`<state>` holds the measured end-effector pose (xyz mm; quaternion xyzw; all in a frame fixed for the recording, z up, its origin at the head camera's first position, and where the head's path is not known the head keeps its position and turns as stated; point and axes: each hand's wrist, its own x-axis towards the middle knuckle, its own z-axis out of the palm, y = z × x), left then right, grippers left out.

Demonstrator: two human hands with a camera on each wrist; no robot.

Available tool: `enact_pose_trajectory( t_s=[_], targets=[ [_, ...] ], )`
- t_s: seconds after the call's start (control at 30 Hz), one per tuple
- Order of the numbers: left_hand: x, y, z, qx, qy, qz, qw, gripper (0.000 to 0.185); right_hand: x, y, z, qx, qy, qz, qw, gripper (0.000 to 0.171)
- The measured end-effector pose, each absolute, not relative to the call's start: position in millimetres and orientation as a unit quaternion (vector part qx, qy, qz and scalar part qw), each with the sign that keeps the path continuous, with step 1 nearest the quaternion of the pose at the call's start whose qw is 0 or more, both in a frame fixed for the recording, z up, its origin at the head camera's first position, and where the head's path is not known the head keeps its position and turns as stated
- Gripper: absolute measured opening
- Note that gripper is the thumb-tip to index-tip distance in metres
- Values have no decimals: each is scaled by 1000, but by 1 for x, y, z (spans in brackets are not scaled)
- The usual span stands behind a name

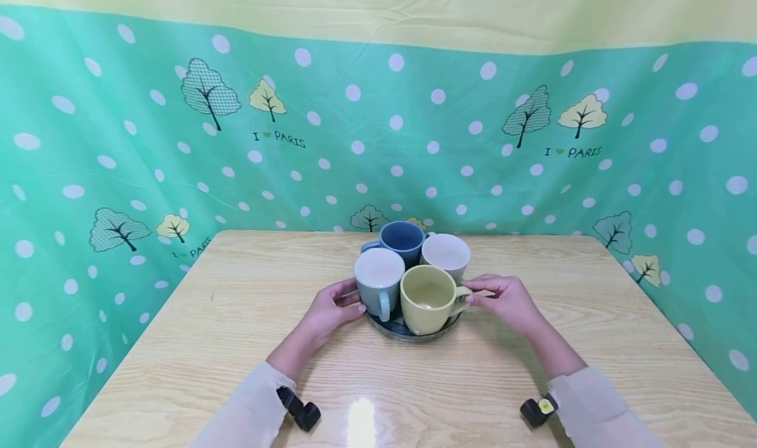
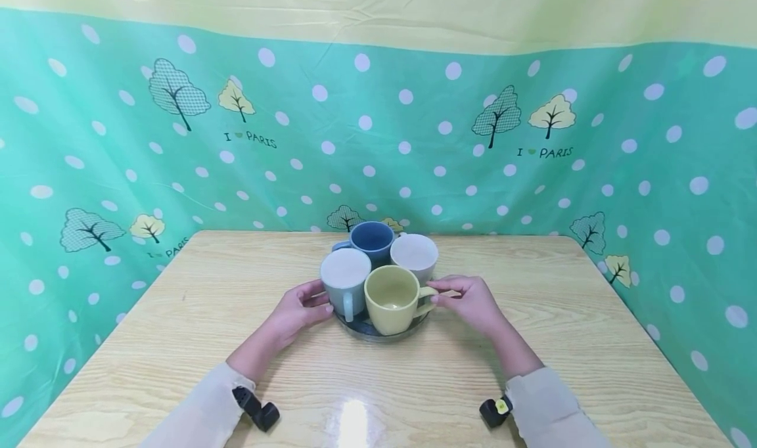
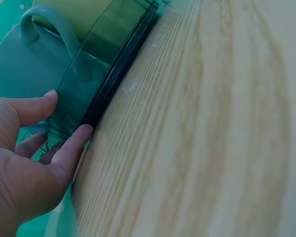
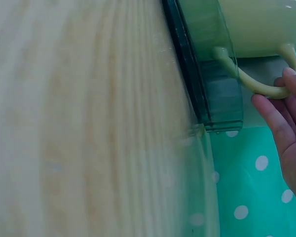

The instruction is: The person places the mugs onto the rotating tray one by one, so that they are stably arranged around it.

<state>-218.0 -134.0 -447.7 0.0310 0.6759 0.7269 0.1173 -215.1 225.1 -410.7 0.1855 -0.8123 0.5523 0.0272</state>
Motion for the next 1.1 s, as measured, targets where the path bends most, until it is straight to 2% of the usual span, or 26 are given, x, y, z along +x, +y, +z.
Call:
enact_pose_trajectory(
  t_s=[0.5,1.1],
  targets=[
    [-221,-133,-450,30,678,727,104,59,-207,221,-415,178,-809,559,35,31],
    [-226,-134,-449,35,671,733,104,49,-197,218,-418,215,-791,571,26,33]
  ],
)
